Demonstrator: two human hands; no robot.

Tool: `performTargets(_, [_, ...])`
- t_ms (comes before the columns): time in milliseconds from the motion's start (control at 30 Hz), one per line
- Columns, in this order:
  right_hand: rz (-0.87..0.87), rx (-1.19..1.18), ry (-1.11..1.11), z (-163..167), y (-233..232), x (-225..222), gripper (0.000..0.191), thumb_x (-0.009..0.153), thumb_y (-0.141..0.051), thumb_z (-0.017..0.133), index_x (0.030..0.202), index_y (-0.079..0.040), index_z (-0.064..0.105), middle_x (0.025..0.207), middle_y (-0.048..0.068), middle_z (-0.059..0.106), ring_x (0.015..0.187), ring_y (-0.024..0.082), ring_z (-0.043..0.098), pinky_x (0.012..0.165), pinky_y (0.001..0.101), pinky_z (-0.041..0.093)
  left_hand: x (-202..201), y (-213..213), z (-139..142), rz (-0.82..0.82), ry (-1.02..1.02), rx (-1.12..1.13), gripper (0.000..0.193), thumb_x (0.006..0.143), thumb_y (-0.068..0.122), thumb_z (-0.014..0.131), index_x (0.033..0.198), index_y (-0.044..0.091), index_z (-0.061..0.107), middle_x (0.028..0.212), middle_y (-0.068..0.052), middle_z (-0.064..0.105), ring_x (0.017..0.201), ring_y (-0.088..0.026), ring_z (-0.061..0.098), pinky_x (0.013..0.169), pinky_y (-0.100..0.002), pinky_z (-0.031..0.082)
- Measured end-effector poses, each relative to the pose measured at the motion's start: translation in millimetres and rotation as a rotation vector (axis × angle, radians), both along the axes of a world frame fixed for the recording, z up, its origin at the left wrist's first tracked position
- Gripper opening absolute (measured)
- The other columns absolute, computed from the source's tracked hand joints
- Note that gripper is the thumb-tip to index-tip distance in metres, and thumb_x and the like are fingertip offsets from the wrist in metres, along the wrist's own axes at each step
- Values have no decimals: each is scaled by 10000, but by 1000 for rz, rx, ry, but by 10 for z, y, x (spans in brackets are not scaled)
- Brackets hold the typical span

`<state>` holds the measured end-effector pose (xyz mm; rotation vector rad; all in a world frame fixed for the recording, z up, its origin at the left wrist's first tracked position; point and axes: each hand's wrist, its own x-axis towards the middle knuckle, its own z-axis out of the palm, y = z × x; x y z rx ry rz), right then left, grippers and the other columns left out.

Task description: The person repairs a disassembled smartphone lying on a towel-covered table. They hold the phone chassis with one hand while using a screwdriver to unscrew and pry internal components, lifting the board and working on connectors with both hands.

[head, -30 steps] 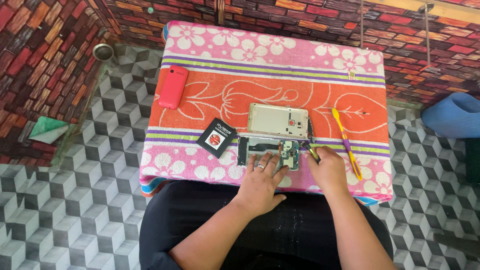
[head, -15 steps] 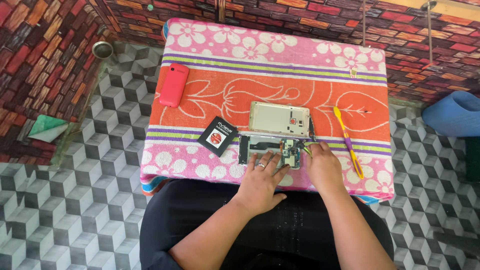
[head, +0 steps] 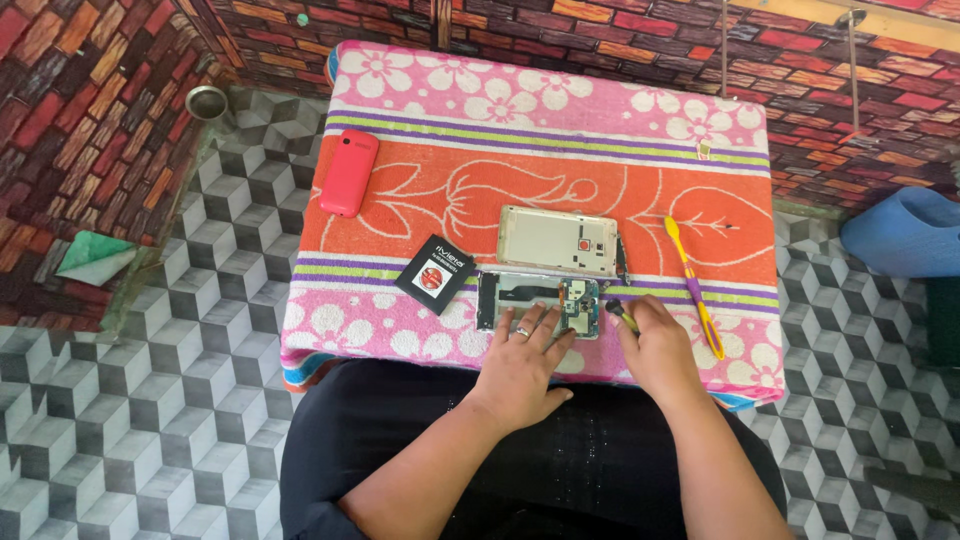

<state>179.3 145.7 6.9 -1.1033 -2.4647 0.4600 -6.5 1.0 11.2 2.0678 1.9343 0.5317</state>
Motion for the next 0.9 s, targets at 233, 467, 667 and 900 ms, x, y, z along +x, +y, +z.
performTargets(233, [108, -2, 48, -49, -246, -82, 174, 843, -72, 722, 1007, -18, 697, 1004, 115, 685, 879, 345, 700, 734, 418, 576, 26, 33, -5, 14, -6, 18, 819, 747, 490, 794, 1420, 86, 563, 1548, -201, 395, 1462, -373, 317, 1192, -616, 196])
performTargets(467, [134, 105, -17, -37, -257, -145, 130, 840, -89, 732, 962, -48, 713, 965, 86, 676, 816, 321, 694, 695, 409, 572, 32, 40, -32, 21, -12, 31, 807, 739, 491, 798, 1399, 79, 584, 1546, -197, 402, 1460, -371, 318, 1196, -613, 197])
performTargets(667, [158, 198, -101, -17, -310, -183, 118, 858, -99, 726, 968, -61, 709, 963, 66, 672, 771, 288, 697, 669, 387, 573, 26, 44, -23, 17, -2, 20, 762, 734, 496, 807, 1330, 56, 631, 1546, -200, 401, 1471, -371, 304, 1198, -614, 195])
performTargets(900, [199, 262, -120, -34, -335, -202, 174, 812, -51, 710, 986, -62, 703, 944, 61, 657, 779, 279, 701, 674, 389, 570, 25, 37, 5, 2, -10, -45, 623, 758, 484, 805, 1216, 78, 688, 1577, -199, 383, 1497, -371, 288, 1220, -615, 184])
